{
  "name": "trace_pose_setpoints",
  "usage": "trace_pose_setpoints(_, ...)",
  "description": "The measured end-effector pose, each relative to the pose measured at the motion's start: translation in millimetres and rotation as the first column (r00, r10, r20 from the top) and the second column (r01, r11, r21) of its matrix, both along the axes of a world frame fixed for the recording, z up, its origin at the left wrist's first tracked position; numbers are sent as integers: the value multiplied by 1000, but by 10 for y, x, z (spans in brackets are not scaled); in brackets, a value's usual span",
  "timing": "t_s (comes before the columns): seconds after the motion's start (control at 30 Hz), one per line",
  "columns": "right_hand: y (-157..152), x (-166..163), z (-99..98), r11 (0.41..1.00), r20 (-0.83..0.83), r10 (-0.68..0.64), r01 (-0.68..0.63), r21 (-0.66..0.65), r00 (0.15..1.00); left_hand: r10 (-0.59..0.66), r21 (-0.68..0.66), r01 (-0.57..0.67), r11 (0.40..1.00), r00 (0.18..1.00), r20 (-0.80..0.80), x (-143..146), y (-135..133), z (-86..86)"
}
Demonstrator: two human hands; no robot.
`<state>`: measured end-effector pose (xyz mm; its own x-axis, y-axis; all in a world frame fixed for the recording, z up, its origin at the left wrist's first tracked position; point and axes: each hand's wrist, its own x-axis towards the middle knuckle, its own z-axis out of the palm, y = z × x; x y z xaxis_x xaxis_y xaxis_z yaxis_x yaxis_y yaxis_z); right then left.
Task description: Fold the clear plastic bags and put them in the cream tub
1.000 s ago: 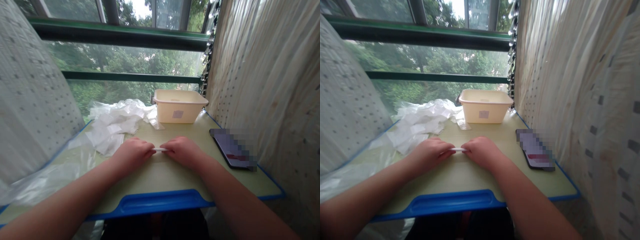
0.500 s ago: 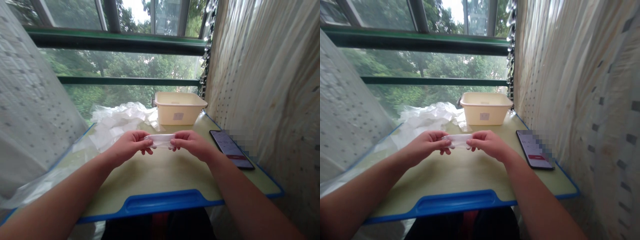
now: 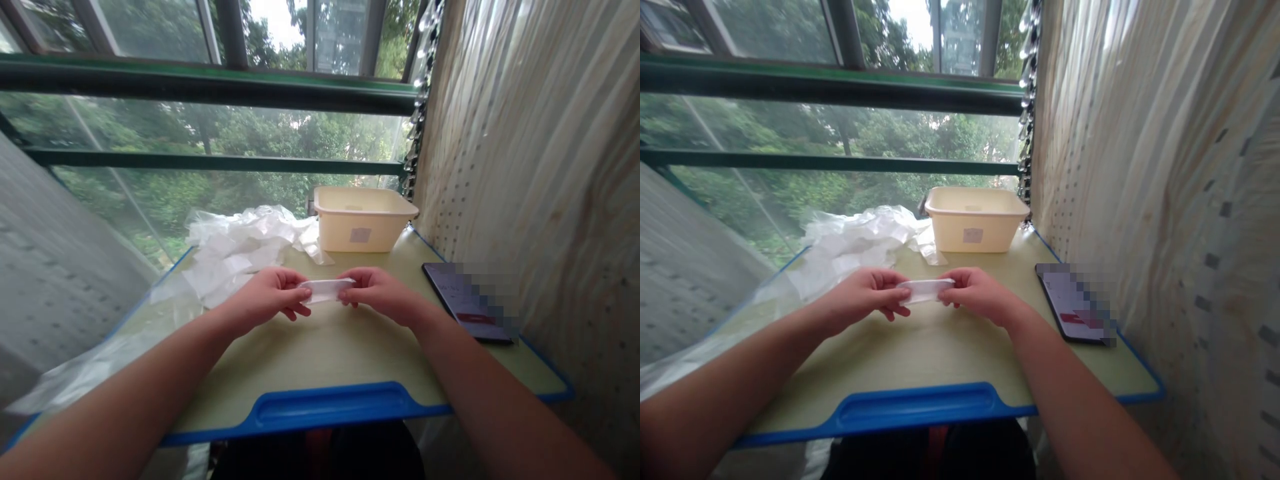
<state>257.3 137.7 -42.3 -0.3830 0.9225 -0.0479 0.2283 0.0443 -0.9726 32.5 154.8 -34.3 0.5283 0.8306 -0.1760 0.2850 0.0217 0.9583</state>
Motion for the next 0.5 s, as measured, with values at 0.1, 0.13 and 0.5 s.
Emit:
trace_pose_setpoints(0.1, -8, -15, -6, 999, -67, 23, -25, -35, 997, 40, 37, -40, 999, 999, -6, 15, 6, -21)
trace_pose_setpoints(0.13, -11, -20, -8, 998, -85, 34, -38, -50, 996, 47, 48, -47, 998, 999, -7, 20, 5, -22)
trace_pose_setpoints(0.5, -6, -25, -7, 998, -107, 42, -48, -50, 993, -9, 40, 11, 999, 999, -50, 46, -37, 10)
